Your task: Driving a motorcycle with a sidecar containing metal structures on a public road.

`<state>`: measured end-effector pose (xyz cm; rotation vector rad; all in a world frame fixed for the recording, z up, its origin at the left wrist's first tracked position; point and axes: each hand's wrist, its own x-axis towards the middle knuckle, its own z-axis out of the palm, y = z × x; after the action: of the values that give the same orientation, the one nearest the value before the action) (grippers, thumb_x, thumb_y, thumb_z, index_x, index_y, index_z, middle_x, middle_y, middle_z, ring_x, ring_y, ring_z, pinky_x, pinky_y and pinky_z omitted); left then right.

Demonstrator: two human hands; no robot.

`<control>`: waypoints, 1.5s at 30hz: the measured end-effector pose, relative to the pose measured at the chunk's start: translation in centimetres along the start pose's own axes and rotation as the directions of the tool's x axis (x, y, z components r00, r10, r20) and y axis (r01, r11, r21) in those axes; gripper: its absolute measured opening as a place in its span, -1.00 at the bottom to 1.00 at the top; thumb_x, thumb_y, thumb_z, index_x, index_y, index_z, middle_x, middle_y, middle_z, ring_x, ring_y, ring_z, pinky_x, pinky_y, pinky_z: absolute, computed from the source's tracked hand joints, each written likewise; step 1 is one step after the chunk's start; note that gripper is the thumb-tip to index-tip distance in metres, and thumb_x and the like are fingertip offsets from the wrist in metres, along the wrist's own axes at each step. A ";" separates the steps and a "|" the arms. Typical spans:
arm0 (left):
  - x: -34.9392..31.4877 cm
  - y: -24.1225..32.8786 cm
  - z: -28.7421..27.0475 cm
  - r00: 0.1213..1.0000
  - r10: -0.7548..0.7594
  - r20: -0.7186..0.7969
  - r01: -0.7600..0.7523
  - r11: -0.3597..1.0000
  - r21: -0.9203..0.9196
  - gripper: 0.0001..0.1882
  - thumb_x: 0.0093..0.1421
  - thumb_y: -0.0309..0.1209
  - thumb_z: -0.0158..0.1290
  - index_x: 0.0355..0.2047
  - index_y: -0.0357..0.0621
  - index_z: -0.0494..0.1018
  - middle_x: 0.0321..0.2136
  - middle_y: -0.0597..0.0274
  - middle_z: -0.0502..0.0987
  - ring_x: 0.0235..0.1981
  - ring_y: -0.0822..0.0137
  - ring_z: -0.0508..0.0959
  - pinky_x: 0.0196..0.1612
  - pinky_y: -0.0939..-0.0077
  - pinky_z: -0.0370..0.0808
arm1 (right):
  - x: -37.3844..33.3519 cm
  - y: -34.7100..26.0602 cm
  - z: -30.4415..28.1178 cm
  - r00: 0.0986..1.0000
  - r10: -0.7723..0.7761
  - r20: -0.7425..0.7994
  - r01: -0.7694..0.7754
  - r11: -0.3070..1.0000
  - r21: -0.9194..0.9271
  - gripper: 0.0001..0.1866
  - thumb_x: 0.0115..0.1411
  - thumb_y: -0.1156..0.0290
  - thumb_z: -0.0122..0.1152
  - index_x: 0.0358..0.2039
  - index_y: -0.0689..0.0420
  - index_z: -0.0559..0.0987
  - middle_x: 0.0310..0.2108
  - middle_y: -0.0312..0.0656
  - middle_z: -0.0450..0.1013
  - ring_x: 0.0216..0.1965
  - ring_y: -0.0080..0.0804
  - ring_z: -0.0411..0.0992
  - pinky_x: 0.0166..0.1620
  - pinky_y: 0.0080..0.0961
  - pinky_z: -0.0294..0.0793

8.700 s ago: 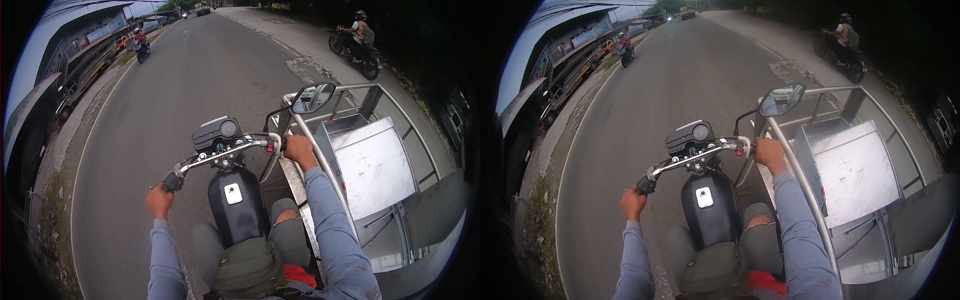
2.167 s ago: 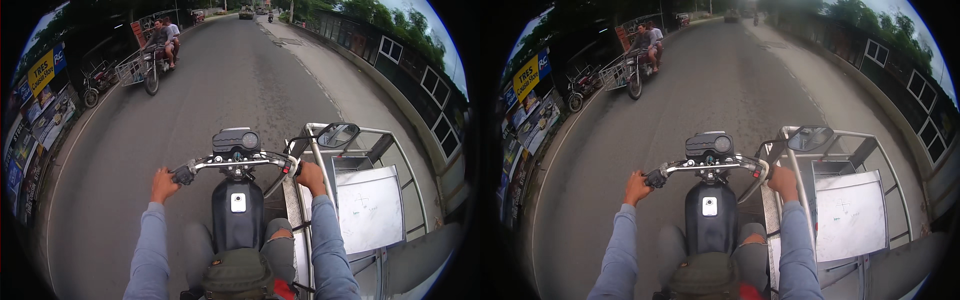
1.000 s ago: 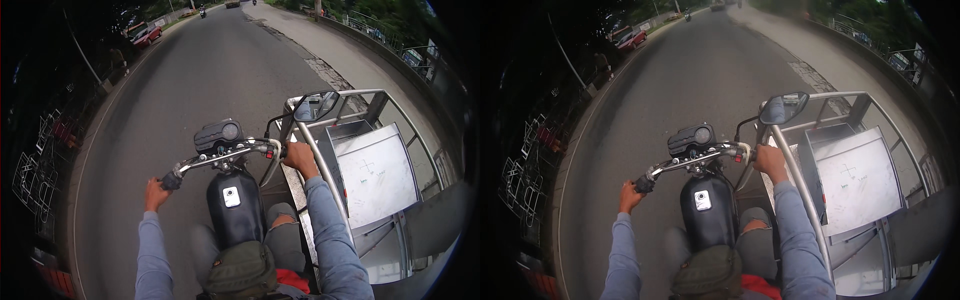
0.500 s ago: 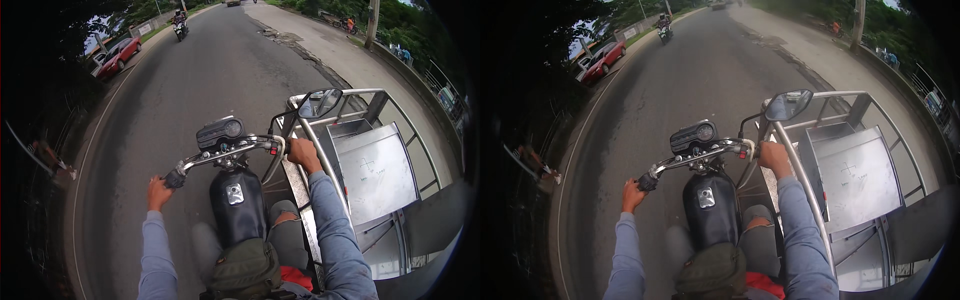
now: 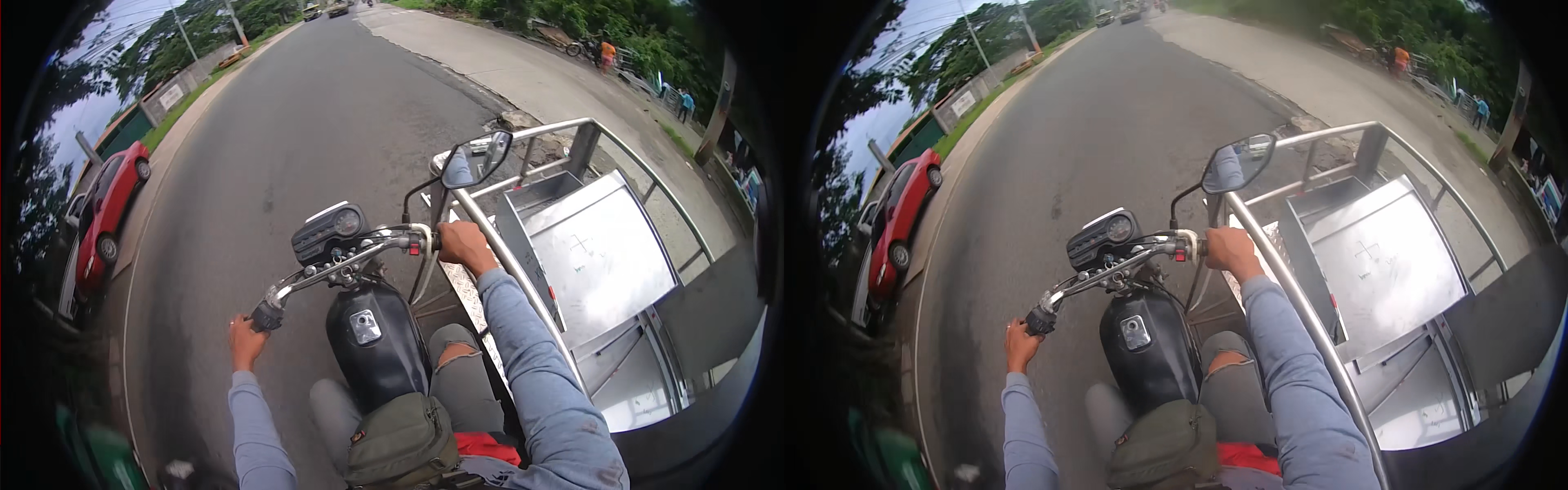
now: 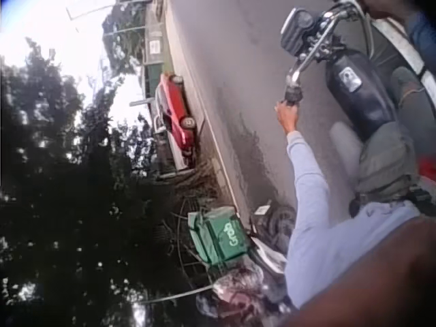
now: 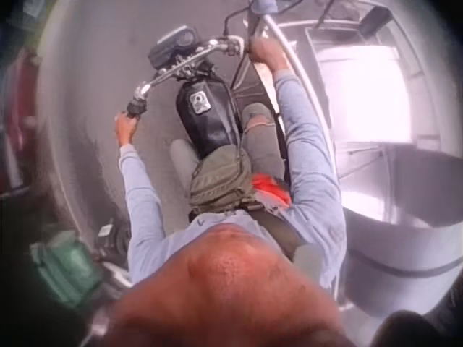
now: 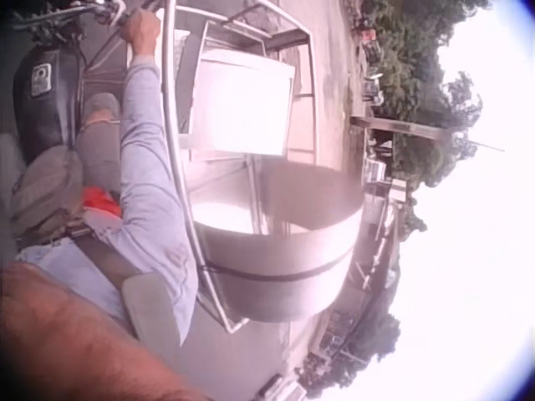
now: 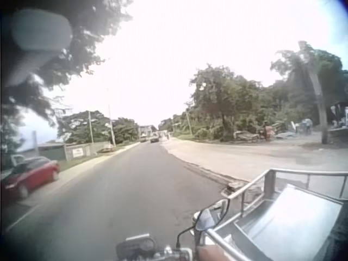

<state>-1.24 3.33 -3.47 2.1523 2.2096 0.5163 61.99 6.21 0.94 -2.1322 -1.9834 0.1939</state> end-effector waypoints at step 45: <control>-0.2 -1.2 -1.0 0.997 -0.058 0.053 0.057 0.998 0.016 -0.50 0.07 -0.15 0.59 -0.02 -0.13 0.91 0.25 -0.13 0.72 0.32 -0.24 0.65 0.36 -0.10 0.65 | 1.2 -0.6 3.4 0.976 -0.087 -0.199 0.061 0.989 -0.135 -0.68 0.15 0.32 0.54 -0.07 0.01 0.74 -0.32 -0.01 0.79 -0.24 0.08 0.83 -0.13 0.10 0.77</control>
<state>-2.63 2.92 -2.87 2.0771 2.2461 0.4358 60.69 7.68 -2.13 -2.0535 -1.9981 -0.1638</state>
